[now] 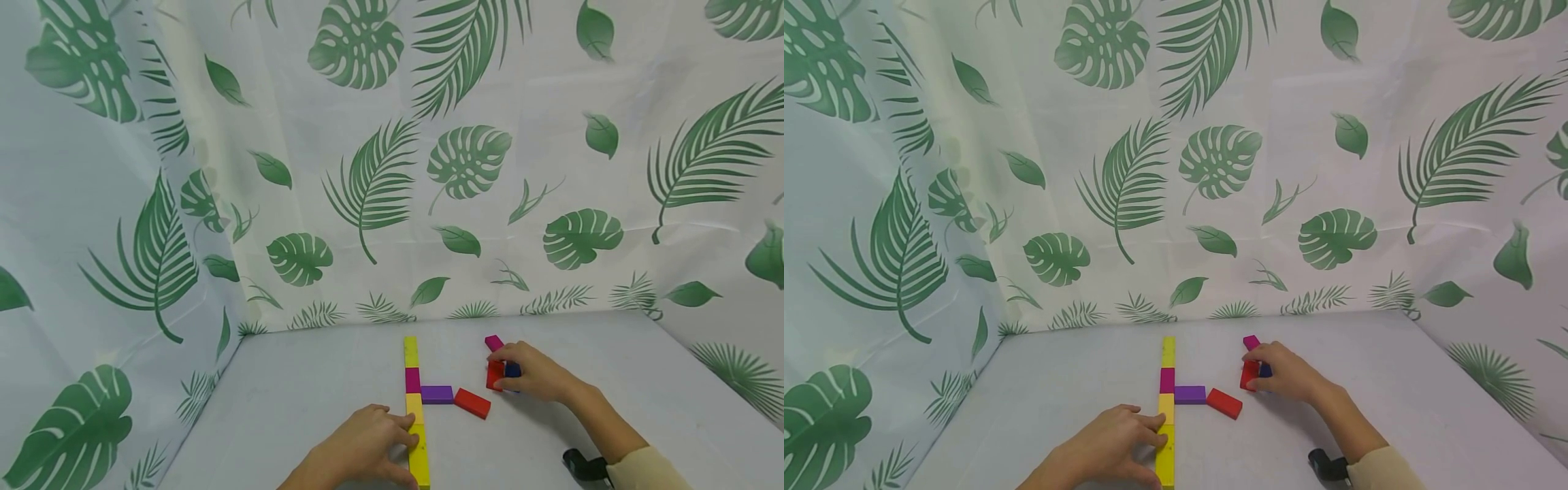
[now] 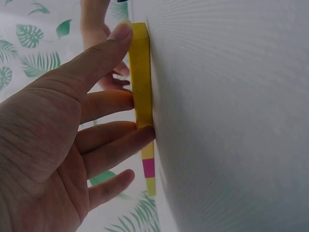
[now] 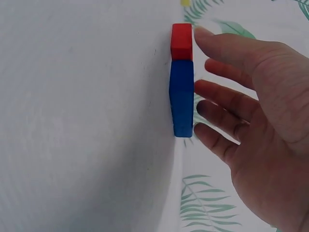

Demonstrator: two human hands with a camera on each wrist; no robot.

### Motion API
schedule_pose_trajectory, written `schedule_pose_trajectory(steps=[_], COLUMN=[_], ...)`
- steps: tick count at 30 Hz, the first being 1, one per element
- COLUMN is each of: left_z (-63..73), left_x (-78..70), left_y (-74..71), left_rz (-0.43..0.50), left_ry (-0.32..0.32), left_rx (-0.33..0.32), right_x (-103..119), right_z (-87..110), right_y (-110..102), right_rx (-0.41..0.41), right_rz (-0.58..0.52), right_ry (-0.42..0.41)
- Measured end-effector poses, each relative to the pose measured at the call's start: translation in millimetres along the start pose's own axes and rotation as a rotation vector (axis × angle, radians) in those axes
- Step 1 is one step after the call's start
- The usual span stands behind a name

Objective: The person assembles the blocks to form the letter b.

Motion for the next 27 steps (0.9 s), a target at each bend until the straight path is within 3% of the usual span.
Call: schedule_pose_trajectory(steps=[15, 23, 27], left_z=[-0.5, 0.6, 0.8], left_x=[1.6, 1.3, 1.2], left_y=[1.5, 1.5, 1.2], left_rz=[0.003, -0.003, -0.005], left_ry=[0.018, 0.031, 0.036], left_rx=[-0.004, -0.014, -0.019], right_x=[0, 7, 10], right_z=[0.4, -0.5, 0.1], right_y=[5, 2, 2], right_rx=[0.018, -0.021, -0.015], right_rz=[0.046, 0.082, 0.047], right_ry=[-0.006, -0.013, 0.014])
Point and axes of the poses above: each hand's wrist, its own z-axis away from the middle knuckle, its own y-axis out of the palm, x = y × z, the point moved 4 cm from there along -z, towards the middle knuckle, and after that the axes turned 1 degree about -z, right-handed, at the moved point
